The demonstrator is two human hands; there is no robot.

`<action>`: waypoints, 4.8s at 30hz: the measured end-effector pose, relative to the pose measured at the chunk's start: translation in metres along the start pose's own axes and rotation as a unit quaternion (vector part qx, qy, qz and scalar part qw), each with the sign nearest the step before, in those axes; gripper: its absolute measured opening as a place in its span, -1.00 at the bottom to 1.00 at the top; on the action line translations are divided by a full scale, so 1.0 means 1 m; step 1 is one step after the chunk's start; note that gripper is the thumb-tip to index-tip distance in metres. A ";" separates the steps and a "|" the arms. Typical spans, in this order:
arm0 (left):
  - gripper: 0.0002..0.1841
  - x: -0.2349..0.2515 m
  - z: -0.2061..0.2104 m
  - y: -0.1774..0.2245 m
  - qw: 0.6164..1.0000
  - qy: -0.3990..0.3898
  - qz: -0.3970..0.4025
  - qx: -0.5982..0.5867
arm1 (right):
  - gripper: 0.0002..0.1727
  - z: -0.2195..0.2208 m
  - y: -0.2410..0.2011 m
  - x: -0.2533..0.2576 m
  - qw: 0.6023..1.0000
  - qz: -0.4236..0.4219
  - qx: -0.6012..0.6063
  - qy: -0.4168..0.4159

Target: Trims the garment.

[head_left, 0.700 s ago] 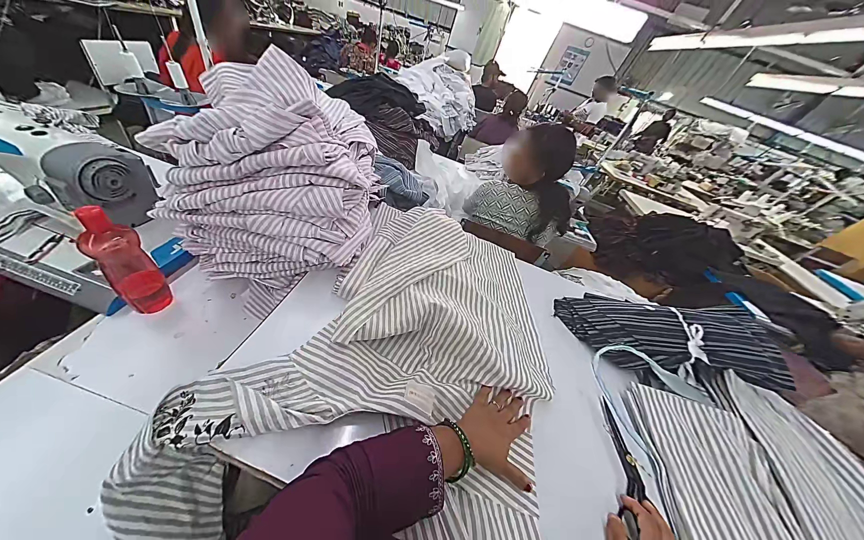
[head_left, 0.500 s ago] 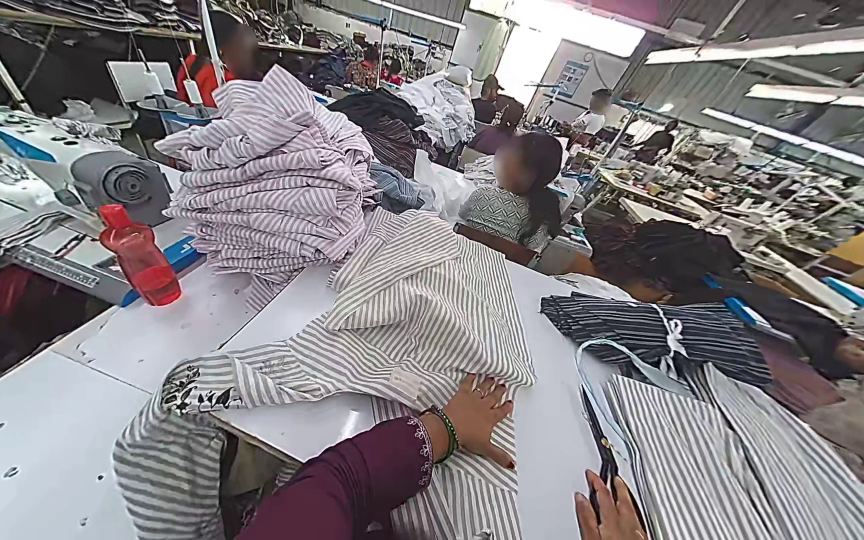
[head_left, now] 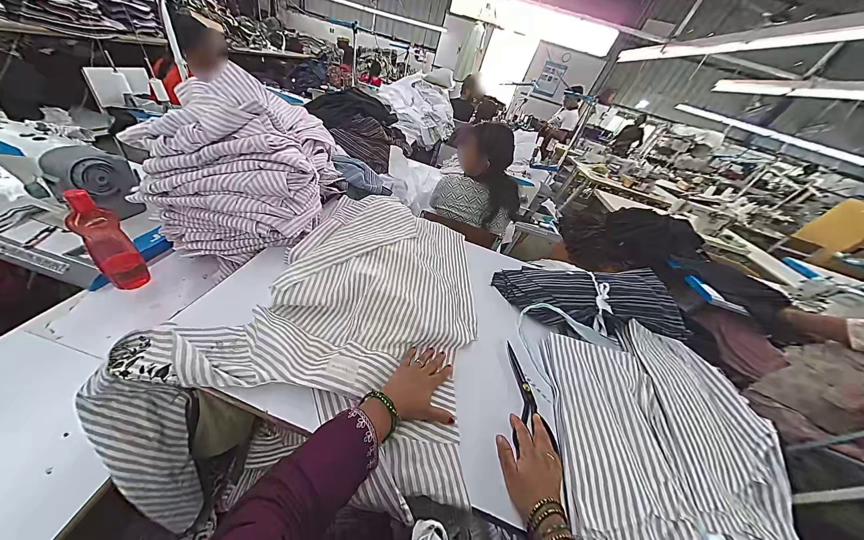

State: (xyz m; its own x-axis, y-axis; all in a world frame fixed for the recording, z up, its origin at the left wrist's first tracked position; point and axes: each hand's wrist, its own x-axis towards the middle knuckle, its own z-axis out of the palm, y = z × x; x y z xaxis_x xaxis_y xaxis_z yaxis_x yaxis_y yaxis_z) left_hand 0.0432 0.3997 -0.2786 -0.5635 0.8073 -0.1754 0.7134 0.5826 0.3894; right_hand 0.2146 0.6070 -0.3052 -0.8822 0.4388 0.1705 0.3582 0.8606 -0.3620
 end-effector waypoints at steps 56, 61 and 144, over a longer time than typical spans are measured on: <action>0.31 0.050 -0.023 -0.043 0.993 -0.052 0.104 0.002 | -0.24 -0.047 -0.117 -0.108 0.858 0.290 0.261 -0.333; 0.28 0.050 -0.027 -0.041 0.994 -0.061 0.089 -0.010 | -0.29 -0.048 -0.123 -0.105 0.854 0.305 0.274 -0.319; -0.64 -0.241 0.190 -0.075 0.941 -0.227 -0.150 -0.202 | -0.45 -0.042 -0.056 -0.101 0.800 -0.009 0.586 -0.126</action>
State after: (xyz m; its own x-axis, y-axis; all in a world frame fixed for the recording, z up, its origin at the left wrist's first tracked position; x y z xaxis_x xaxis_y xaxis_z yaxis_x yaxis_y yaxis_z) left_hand 0.2049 0.1793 -0.4373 -0.4139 0.6223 -0.6644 0.2828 0.7817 0.5559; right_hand 0.2963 0.5259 -0.2635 -0.9706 0.2355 0.0487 -0.0580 -0.0326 -0.9978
